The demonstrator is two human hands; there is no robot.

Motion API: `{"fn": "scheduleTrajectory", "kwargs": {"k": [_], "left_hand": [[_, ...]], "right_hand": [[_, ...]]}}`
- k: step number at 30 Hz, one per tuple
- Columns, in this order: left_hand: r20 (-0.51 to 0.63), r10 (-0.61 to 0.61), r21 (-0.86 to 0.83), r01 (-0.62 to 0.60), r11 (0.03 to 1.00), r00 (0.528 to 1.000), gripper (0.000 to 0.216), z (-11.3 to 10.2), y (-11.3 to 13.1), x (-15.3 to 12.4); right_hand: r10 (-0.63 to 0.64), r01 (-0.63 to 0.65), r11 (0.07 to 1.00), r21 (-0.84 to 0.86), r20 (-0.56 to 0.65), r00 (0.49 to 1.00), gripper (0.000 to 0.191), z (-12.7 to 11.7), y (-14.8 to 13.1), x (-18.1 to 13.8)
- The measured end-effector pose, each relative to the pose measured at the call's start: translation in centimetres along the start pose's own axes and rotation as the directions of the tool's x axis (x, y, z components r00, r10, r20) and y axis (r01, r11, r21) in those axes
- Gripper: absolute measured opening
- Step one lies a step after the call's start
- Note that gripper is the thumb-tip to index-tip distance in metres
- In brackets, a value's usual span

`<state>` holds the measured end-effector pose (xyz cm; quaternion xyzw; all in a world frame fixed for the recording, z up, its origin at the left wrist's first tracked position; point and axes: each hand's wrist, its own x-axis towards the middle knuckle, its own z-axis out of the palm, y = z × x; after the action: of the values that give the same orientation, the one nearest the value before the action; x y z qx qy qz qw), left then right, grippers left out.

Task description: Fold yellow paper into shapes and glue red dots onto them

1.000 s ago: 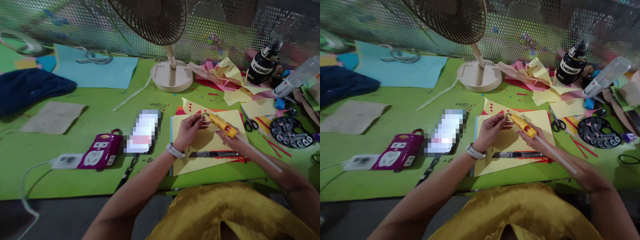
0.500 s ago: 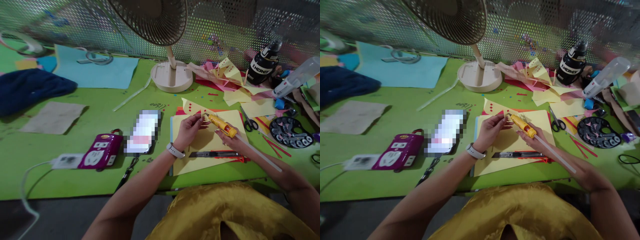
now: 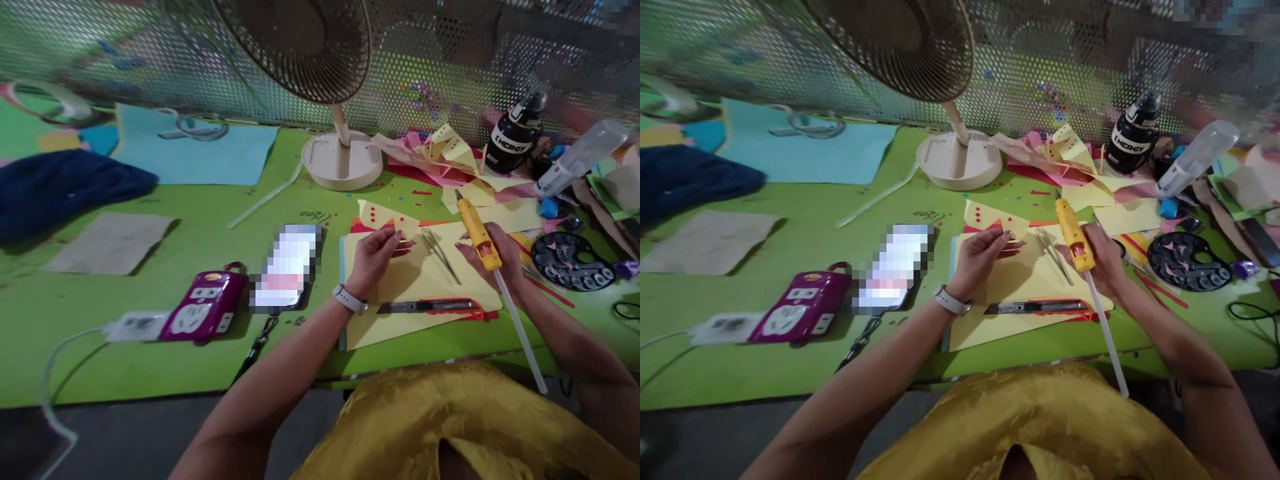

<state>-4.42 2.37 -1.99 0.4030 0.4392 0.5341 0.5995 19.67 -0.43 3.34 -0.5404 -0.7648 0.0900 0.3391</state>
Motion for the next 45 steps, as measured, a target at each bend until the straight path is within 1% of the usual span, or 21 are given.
{"fn": "scheduleTrajectory", "kwargs": {"k": [2, 4, 5, 7, 9, 11, 14, 16, 18, 23, 25, 27, 29, 30, 31, 33, 35, 38, 41, 43, 45], "left_hand": [[-0.02, -0.018, -0.007, 0.018, 1.0, 1.0, 0.042, -0.2, 0.0, 0.1], [-0.04, -0.021, -0.01, 0.021, 1.0, 0.999, 0.04, -0.4, 0.0, 0.2], [-0.047, -0.016, -0.011, 0.015, 1.0, 0.999, 0.039, -0.5, 0.0, 0.3], [-0.06, 0.001, -0.014, -0.002, 1.0, 0.998, 0.038, -0.6, 0.0, 0.4], [-0.066, 0.007, -0.01, -0.008, 1.0, 0.998, 0.037, -0.6, 0.0, 0.4], [-0.073, 0.006, 0.0, -0.006, 1.0, 0.997, 0.038, -0.6, 0.1, 0.4], [-0.072, -0.001, 0.009, 0.001, 1.0, 0.997, 0.04, -0.6, 0.1, 0.4], [-0.076, -0.003, 0.01, 0.004, 1.0, 0.997, 0.04, -0.5, 0.1, 0.3], [-0.08, 0.0, 0.008, 0.0, 1.0, 0.997, 0.039, -0.5, 0.1, 0.3], [-0.082, 0.015, 0.012, -0.014, 1.0, 0.997, 0.034, -0.6, 0.1, 0.4], [-0.083, 0.017, 0.009, -0.016, 1.0, 0.996, 0.033, -0.6, 0.1, 0.4], [-0.086, 0.021, 0.004, -0.021, 1.0, 0.996, 0.033, -0.6, 0.0, 0.4], [-0.087, 0.026, 0.003, -0.026, 1.0, 0.996, 0.034, -0.6, 0.0, 0.4], [-0.087, 0.029, 0.003, -0.029, 1.0, 0.996, 0.034, -0.6, 0.0, 0.4], [-0.089, 0.032, 0.001, -0.032, 0.999, 0.996, 0.035, -0.6, 0.0, 0.4], [-0.099, 0.035, -0.006, -0.036, 0.999, 0.994, 0.037, -0.6, -0.1, 0.4], [-0.117, 0.034, -0.017, -0.037, 0.999, 0.992, 0.037, -0.6, -0.1, 0.5], [-0.132, 0.031, -0.04, -0.036, 0.999, 0.991, 0.037, -0.7, 0.0, 0.6], [-0.135, 0.027, -0.057, -0.035, 0.998, 0.99, 0.037, -0.7, 0.1, 0.6], [-0.135, 0.015, -0.068, -0.024, 0.997, 0.991, 0.038, -0.7, 0.2, 0.6], [-0.134, 0.003, -0.077, -0.013, 0.997, 0.991, 0.039, -0.6, 0.3, 0.6]], "right_hand": [[-0.012, 0.012, 0.997, -0.073, 0.003, 1.0, 0.033, -1.7, 1.1, 0.2], [0.032, -0.023, 0.994, -0.111, 0.082, 0.996, 0.035, -3.2, 2.5, -0.2], [0.083, -0.068, 0.987, -0.148, 0.095, 0.992, 0.033, -3.9, 3.4, -0.6], [0.22, -0.198, 0.947, -0.252, 0.061, 0.974, 0.03, -5.4, 5.2, -1.7], [0.355, -0.338, 0.876, -0.344, -0.013, 0.935, 0.037, -6.7, 6.9, -3.0], [0.478, -0.462, 0.791, -0.402, -0.067, 0.876, 0.047, -7.9, 8.3, -4.2], [0.569, -0.56, 0.691, -0.458, -0.133, 0.811, 0.061, -9.3, 9.6, -5.8], [0.565, -0.564, 0.668, -0.486, -0.162, 0.809, 0.069, -9.9, 10.0, -6.8], [0.553, -0.545, 0.658, -0.519, -0.157, 0.818, 0.07, -10.4, 10.2, -7.6], [0.532, -0.462, 0.682, -0.566, -0.049, 0.845, 0.055, -11.8, 10.5, -9.0], [0.498, -0.403, 0.693, -0.598, -0.007, 0.867, 0.047, -12.5, 10.4, -9.0], [0.464, -0.344, 0.673, -0.656, 0.012, 0.886, 0.039, -12.9, 9.5, -8.3], [0.408, -0.294, 0.66, -0.691, 0.001, 0.913, 0.031, -12.5, 7.8, -6.9], [0.368, -0.266, 0.678, -0.686, 0.003, 0.93, 0.027, -11.8, 6.7, -6.0], [0.322, -0.221, 0.721, -0.656, 0.035, 0.946, 0.023, -10.9, 5.5, -5.0], [0.254, -0.12, 0.831, -0.544, 0.179, 0.95, 0.021, -8.3, 3.0, -3.1], [0.204, -0.02, 0.909, -0.417, 0.403, 0.892, 0.023, -5.3, 0.8, -1.4], [0.203, 0.046, 0.918, -0.393, 0.568, 0.798, 0.026, -1.4, -1.3, 0.1], [0.231, 0.078, 0.9, -0.428, 0.623, 0.748, 0.018, 0.4, -2.0, 0.7], [0.262, 0.047, 0.897, -0.439, 0.615, 0.743, 0.011, 0.7, -1.8, 0.8], [0.288, -0.046, 0.919, -0.392, 0.586, 0.757, 0.008, 0.6, -1.3, 0.7]]}}
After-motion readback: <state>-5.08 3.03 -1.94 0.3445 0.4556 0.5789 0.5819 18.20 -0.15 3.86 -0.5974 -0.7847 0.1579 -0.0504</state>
